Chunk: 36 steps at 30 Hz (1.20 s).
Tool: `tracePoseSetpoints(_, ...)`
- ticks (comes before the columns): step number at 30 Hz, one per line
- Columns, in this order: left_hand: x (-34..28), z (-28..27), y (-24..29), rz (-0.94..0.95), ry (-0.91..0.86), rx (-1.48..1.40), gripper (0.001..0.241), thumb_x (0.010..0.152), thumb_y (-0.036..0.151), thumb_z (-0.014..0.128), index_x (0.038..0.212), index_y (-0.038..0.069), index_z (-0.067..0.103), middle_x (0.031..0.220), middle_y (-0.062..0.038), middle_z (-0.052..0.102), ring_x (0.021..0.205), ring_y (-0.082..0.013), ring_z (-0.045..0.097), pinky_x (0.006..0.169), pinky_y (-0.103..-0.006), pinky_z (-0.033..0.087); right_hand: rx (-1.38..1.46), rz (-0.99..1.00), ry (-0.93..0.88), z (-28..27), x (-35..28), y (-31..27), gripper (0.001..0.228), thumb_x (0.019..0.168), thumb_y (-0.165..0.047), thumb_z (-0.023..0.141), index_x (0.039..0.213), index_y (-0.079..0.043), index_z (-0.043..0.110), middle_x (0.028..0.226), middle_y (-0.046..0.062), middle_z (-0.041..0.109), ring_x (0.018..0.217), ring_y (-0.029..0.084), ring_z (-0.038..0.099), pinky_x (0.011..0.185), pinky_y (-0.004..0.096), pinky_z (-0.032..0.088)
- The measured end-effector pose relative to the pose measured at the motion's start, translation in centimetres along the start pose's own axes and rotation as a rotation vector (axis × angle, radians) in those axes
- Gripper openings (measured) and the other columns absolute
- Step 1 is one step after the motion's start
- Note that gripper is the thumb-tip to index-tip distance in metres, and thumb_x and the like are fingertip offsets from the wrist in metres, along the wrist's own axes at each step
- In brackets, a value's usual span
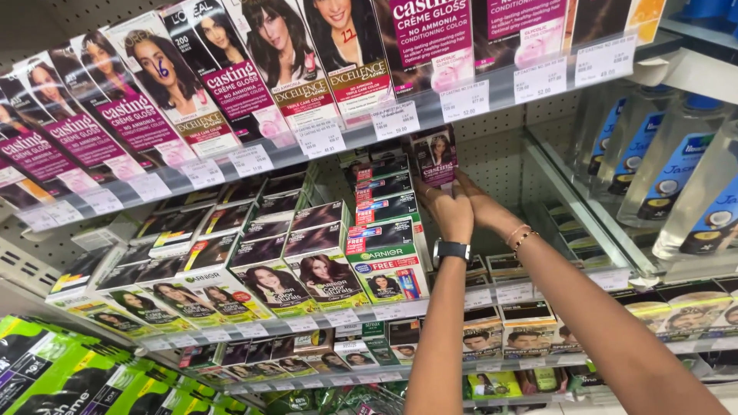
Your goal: Picking hair dye boxes from a store shelf and placing them into a shopping cart.
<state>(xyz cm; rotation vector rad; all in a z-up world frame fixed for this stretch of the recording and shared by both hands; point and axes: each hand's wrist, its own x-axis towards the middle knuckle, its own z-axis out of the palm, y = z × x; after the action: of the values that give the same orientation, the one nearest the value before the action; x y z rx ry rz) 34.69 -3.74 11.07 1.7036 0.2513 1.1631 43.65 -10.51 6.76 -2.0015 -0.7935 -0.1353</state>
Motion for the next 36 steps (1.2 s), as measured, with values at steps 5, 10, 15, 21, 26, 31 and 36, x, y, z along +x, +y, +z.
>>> tracePoseSetpoints(5, -0.1, 0.1, 0.4, 0.030, 0.007, 0.027, 0.086, 0.088, 0.014, 0.071, 0.153, -0.014, 0.023, 0.152, -0.043, 0.027, 0.145, -0.0560, 0.027, 0.120, -0.0550, 0.025, 0.087, 0.120, 0.030, -1.5, -1.2, -3.1, 0.062, 0.105, -0.035, 0.037, 0.160, -0.009, 0.026, 0.153, 0.022, 0.048, 0.137, 0.033, 0.051, 0.111, 0.039, 0.041)
tracePoseSetpoints(10, -0.3, -0.1, 0.7, 0.031, -0.028, -0.040, 0.077, 0.088, 0.016, 0.070, 0.148, -0.013, 0.031, 0.143, -0.037, 0.041, 0.137, -0.0538, 0.040, 0.115, -0.0554, 0.033, 0.071, 0.168, 0.046, -2.4, -2.3, -4.6, 0.059, 0.103, -0.032, 0.042, 0.156, -0.010, 0.033, 0.146, 0.021, 0.055, 0.131, 0.033, 0.056, 0.108, 0.039, 0.044)
tracePoseSetpoints(15, -1.8, -4.5, 6.8, -0.082, -0.202, 0.111, 0.086, 0.086, 0.028, 0.074, 0.148, -0.009, 0.029, 0.131, -0.033, 0.049, 0.120, -0.0497, 0.055, 0.103, -0.0554, 0.044, -0.318, 0.258, 0.077, -4.4, -5.7, -5.4, 0.031, 0.108, -0.024, 0.052, 0.123, -0.002, 0.068, 0.119, 0.027, 0.073, 0.115, 0.041, 0.068, 0.097, 0.049, 0.054)
tracePoseSetpoints(21, -4.5, -9.7, 12.1, -0.025, -0.345, 0.313, 0.088, 0.085, 0.037, 0.076, 0.151, -0.002, 0.033, 0.135, -0.029, 0.048, 0.114, -0.0492, 0.058, 0.096, -0.0563, 0.045, -0.142, 0.105, 0.274, -8.4, -12.4, -11.7, 0.049, 0.081, -0.013, 0.080, 0.120, 0.002, 0.054, 0.103, 0.020, 0.075, 0.099, 0.031, 0.074, 0.088, 0.043, 0.057)
tracePoseSetpoints(26, -5.5, -9.6, 10.3, 0.151, -0.302, 0.242, 0.075, 0.086, 0.028, 0.077, 0.146, -0.001, 0.042, 0.141, -0.028, 0.048, 0.119, -0.0504, 0.057, 0.098, -0.0538, 0.048, 0.136, 0.009, 0.183, -8.2, -14.0, -12.6, 0.053, 0.082, -0.004, 0.076, 0.129, -0.001, 0.051, 0.113, 0.013, 0.067, 0.104, 0.022, 0.068, 0.090, 0.037, 0.056)
tracePoseSetpoints(31, -7.0, -11.3, 11.0, 0.238, -0.291, 0.047, 0.065, 0.090, 0.018, 0.075, 0.144, -0.001, 0.046, 0.139, -0.023, 0.056, 0.124, -0.0464, 0.059, 0.103, -0.0504, 0.050, 0.130, -0.012, 0.184, -7.9, -16.9, -16.0, 0.054, 0.085, 0.000, 0.076, 0.132, 0.000, 0.049, 0.120, 0.011, 0.066, 0.114, 0.020, 0.067, 0.097, 0.036, 0.055)
tracePoseSetpoints(36, -8.1, -16.7, 15.5, 0.168, -0.366, -0.140, 0.059, 0.093, 0.014, 0.071, 0.146, 0.003, 0.047, 0.139, -0.018, 0.059, 0.128, -0.0361, 0.061, 0.107, -0.0417, 0.052, 0.064, -0.175, 0.357, -8.0, -20.9, -23.0, 0.081, 0.090, 0.008, 0.074, 0.161, 0.001, 0.036, 0.147, 0.018, 0.057, 0.133, 0.026, 0.060, 0.113, 0.038, 0.052)
